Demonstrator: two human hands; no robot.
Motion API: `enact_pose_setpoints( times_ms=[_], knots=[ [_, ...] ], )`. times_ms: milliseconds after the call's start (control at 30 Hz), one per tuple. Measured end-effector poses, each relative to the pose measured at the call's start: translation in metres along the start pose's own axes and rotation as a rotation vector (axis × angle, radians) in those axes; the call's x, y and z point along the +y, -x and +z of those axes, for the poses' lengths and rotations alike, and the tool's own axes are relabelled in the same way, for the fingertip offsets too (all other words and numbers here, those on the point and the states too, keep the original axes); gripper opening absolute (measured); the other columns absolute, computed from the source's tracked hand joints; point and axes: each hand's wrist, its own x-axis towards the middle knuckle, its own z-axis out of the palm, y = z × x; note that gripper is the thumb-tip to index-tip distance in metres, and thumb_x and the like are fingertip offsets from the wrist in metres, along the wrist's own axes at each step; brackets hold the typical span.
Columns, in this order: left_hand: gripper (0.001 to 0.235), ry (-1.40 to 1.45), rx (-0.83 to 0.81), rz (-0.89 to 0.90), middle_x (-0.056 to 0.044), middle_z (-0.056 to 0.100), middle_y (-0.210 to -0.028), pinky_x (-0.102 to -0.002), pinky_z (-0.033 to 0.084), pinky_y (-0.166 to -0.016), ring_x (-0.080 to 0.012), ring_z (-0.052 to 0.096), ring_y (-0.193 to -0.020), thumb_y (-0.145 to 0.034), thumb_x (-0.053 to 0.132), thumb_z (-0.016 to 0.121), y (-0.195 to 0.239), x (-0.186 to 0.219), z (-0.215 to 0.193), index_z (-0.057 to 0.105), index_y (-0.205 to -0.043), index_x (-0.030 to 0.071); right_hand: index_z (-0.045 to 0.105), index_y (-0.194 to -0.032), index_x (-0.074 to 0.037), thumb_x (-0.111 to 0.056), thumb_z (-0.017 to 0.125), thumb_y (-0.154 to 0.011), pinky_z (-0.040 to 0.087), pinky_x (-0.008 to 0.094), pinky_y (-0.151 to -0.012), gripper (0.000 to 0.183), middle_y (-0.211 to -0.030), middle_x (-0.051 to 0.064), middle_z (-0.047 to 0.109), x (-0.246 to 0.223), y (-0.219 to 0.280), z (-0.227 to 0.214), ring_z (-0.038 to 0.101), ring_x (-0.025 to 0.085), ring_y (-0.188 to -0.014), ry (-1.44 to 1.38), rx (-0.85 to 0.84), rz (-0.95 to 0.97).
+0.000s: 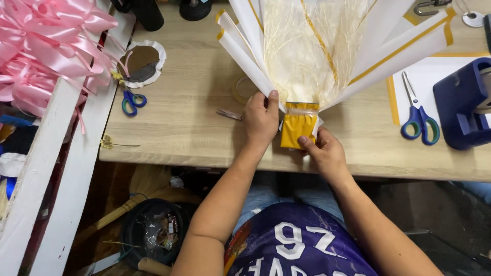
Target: The person assembles a decorative fan by folding white paper sheets with gold edges and securing them to a central handle using clear tape. They repeatedly fold, align, and tape the paper layers to form a fan shape.
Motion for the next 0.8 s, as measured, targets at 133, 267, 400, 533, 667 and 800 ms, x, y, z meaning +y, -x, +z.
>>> enact_pose_setpoints(
  times_ms=[133, 267, 400, 533, 667, 800],
  knots=[
    [0.045, -0.025, -0.022, -0.06, -0.016, 0.064, -0.071, -0.049, 0.055, -0.066, -0.0407, 0.07, -0.078, -0.099, 0.044, 0.059, -0.001, -0.005, -0.001, 0.065, -0.078, 0.005, 0.066, -0.107, -0.004, -0.029, 0.077, -0.097, 0.048, 0.025, -0.07, 0.029, -0.075, 0.004, 0.067, 0.009, -0.005, -0.001, 0.06, 0.012, -0.07, 0.006, -0.004, -0.004],
    [0.043, -0.006, -0.038, -0.059, -0.019, 0.064, -0.071, -0.049, 0.055, -0.067, -0.0424, 0.069, -0.079, -0.098, 0.041, 0.062, -0.004, -0.002, -0.005, 0.065, -0.078, 0.004, 0.067, -0.106, -0.004, -0.029, 0.079, -0.096, 0.049, 0.024, -0.068, 0.029, -0.073, 0.004, 0.068, 0.011, -0.007, -0.001, 0.061, 0.011, -0.067, 0.023, -0.015, 0.002],
    [0.043, 0.0, -0.067, -0.114, -0.017, 0.066, -0.071, -0.048, 0.056, -0.068, -0.0402, 0.07, -0.079, -0.099, 0.043, 0.061, -0.004, 0.0, -0.007, 0.066, -0.078, 0.005, 0.067, -0.104, -0.005, -0.029, 0.079, -0.095, 0.047, 0.023, -0.066, 0.028, -0.071, 0.003, 0.066, -0.004, -0.001, 0.001, 0.057, 0.009, -0.065, 0.019, -0.016, 0.009],
    [0.044, -0.011, -0.071, -0.144, -0.02, 0.066, -0.073, -0.05, 0.055, -0.07, -0.0429, 0.07, -0.081, -0.098, 0.044, 0.062, -0.003, 0.004, -0.007, 0.066, -0.079, 0.004, 0.066, -0.104, -0.003, -0.026, 0.077, -0.096, 0.048, 0.024, -0.067, 0.026, -0.071, 0.005, 0.067, -0.001, 0.0, 0.003, 0.058, 0.011, -0.066, 0.0, -0.025, 0.007],
    [0.046, 0.026, -0.085, -0.156, -0.021, 0.066, -0.073, -0.05, 0.055, -0.07, -0.0439, 0.069, -0.081, -0.099, 0.043, 0.061, -0.005, -0.002, -0.008, 0.065, -0.079, 0.002, 0.065, -0.103, -0.003, -0.026, 0.077, -0.097, 0.048, 0.025, -0.067, 0.026, -0.07, 0.006, 0.067, 0.0, 0.0, 0.003, 0.059, 0.011, -0.065, 0.008, -0.033, -0.005],
    [0.043, 0.027, -0.092, -0.152, -0.021, 0.067, -0.075, -0.051, 0.055, -0.072, -0.0442, 0.069, -0.084, -0.097, 0.044, 0.063, -0.006, 0.0, -0.008, 0.067, -0.081, 0.004, 0.065, -0.105, -0.004, -0.028, 0.077, -0.097, 0.049, 0.025, -0.068, 0.029, -0.073, 0.005, 0.066, -0.002, 0.0, 0.004, 0.058, 0.011, -0.067, 0.017, -0.038, -0.016]
  ],
)
